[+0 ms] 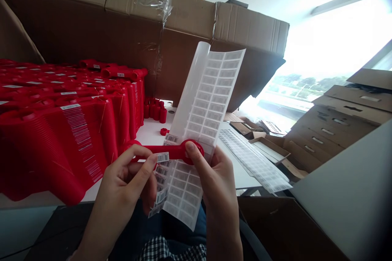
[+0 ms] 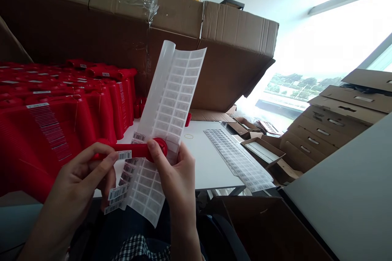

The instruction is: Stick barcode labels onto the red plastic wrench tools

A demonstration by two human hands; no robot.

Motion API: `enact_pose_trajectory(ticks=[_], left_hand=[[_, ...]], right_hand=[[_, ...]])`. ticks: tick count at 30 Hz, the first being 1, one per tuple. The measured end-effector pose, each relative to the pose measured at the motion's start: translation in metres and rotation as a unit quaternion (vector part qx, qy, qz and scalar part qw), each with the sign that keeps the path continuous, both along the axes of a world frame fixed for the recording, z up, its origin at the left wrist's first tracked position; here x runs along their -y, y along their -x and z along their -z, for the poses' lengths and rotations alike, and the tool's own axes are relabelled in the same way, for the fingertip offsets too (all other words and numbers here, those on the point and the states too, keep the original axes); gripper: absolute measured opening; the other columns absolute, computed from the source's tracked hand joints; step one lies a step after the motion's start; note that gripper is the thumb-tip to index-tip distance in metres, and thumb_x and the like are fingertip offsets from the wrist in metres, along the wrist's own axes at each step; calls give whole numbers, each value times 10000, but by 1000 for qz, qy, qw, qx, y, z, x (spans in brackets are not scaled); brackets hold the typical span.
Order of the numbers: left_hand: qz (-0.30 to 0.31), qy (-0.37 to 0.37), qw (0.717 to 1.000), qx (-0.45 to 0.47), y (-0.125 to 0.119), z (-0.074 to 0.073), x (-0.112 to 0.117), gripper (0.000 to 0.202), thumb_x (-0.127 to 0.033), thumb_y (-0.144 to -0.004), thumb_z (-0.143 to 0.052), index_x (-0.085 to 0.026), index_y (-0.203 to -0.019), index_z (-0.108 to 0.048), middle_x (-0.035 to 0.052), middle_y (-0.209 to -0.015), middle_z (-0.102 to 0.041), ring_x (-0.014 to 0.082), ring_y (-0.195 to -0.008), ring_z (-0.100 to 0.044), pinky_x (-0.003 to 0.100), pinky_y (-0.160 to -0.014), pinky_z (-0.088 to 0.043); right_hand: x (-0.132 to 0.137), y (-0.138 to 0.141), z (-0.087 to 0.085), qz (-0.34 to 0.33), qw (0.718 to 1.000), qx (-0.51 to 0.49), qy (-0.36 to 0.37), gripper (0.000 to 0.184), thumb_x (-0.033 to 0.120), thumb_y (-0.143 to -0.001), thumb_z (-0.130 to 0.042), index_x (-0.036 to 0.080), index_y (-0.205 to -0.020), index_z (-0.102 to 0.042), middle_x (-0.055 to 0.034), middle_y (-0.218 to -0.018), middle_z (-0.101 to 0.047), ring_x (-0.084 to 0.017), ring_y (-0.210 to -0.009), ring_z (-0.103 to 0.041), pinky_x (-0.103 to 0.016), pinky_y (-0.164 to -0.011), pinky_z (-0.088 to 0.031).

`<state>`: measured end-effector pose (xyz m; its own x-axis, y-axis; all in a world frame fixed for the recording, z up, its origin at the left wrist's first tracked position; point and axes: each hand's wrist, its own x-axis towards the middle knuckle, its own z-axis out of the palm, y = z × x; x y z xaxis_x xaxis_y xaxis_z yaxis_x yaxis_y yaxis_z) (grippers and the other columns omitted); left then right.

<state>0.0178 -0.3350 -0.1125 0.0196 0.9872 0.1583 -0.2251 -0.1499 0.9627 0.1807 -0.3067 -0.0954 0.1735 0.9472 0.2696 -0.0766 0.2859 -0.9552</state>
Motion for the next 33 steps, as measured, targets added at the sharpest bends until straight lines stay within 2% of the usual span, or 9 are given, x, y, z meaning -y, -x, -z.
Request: enact_pose_trajectory(ticks=[4, 10, 33], left_hand=[[1, 18, 1000, 1, 0, 0, 1, 248, -500, -955, -665, -259, -915, -621, -92, -462, -588, 87, -353, -512, 148, -371, -455], [-37, 10, 999, -13, -1, -1, 3, 261, -516, -951, -666, -267, -921, -596, -100, -485, -593, 85, -367, -515, 159, -396, -471], [-27, 13, 999, -27, -2, -1, 1, 252, -507, -941, -671, -264, -918, -604, -89, -483, -569, 97, -391, -507, 168, -397, -453]], right_hand=[[1, -1, -1, -12, 1000, 0, 4, 320, 497, -782, -840, 237, -952, -763, -43, -907, -809, -254, -860, -779, -322, -643, -637], [2, -2, 2, 1, 1000, 17, -3, 348, 519, -780, -835, 221, -943, -759, -54, -881, -802, -264, -837, -772, -342, -637, -636], [4, -1, 2, 11, 1000, 20, -12, 328, 517, -790, -827, 228, -928, -758, -49, -879, -809, -264, -847, -781, -345, -662, -643]])
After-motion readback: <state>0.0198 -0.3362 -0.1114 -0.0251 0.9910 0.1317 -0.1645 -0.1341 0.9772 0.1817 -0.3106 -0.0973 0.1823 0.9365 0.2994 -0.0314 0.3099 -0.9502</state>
